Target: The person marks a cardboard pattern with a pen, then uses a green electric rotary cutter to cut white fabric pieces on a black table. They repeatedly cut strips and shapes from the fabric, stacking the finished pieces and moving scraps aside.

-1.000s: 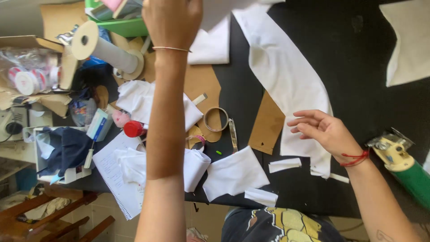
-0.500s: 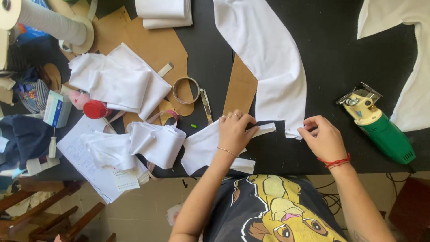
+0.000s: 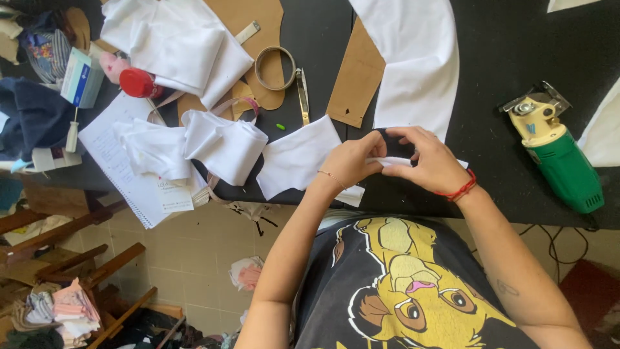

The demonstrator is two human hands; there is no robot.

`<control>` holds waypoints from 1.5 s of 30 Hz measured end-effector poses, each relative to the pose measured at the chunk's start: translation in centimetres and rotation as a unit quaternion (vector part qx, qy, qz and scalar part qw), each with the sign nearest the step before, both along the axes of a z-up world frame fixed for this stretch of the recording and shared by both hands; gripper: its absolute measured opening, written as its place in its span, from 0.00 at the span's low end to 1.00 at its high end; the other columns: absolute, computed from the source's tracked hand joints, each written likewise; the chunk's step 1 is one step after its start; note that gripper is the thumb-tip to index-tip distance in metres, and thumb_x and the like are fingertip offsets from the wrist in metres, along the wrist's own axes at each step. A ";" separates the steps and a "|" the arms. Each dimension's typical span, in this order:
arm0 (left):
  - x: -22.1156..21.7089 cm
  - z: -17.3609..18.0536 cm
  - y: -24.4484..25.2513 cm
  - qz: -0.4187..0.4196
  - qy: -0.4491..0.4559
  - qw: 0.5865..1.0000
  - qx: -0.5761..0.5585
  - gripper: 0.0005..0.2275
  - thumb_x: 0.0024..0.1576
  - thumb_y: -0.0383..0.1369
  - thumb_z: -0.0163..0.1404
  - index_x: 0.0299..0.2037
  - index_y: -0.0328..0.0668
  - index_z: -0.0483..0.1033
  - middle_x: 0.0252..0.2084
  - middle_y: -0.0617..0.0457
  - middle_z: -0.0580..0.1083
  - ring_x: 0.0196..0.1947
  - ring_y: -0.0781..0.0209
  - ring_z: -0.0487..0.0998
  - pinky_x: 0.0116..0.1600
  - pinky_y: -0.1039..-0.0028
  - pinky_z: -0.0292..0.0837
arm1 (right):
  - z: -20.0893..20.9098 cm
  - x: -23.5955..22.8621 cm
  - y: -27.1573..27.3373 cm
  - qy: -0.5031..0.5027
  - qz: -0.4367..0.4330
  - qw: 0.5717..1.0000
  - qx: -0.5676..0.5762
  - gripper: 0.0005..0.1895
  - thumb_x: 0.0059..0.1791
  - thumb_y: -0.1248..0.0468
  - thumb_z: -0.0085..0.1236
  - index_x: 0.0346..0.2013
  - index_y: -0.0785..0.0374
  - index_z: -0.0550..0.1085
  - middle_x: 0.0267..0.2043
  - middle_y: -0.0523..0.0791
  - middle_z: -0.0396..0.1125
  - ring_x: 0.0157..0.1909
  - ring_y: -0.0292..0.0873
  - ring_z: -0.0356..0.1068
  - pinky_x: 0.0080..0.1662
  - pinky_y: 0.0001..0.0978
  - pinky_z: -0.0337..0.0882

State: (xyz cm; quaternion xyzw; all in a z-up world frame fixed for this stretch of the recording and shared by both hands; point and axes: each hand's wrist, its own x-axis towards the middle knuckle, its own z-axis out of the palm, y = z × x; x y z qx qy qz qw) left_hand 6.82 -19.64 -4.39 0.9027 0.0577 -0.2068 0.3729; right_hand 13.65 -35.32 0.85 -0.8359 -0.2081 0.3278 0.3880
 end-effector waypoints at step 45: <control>0.3 -1.1 -10.5 -0.183 -0.228 0.930 0.223 0.17 0.52 0.39 0.41 0.53 0.50 0.63 0.61 0.55 0.50 0.61 0.62 0.55 0.62 0.47 0.45 | -7.0 0.7 -20.6 -0.396 -0.138 0.877 -0.236 0.30 0.39 0.57 0.71 0.50 0.70 0.70 0.42 0.53 0.66 0.39 0.52 0.66 0.35 0.40 0.65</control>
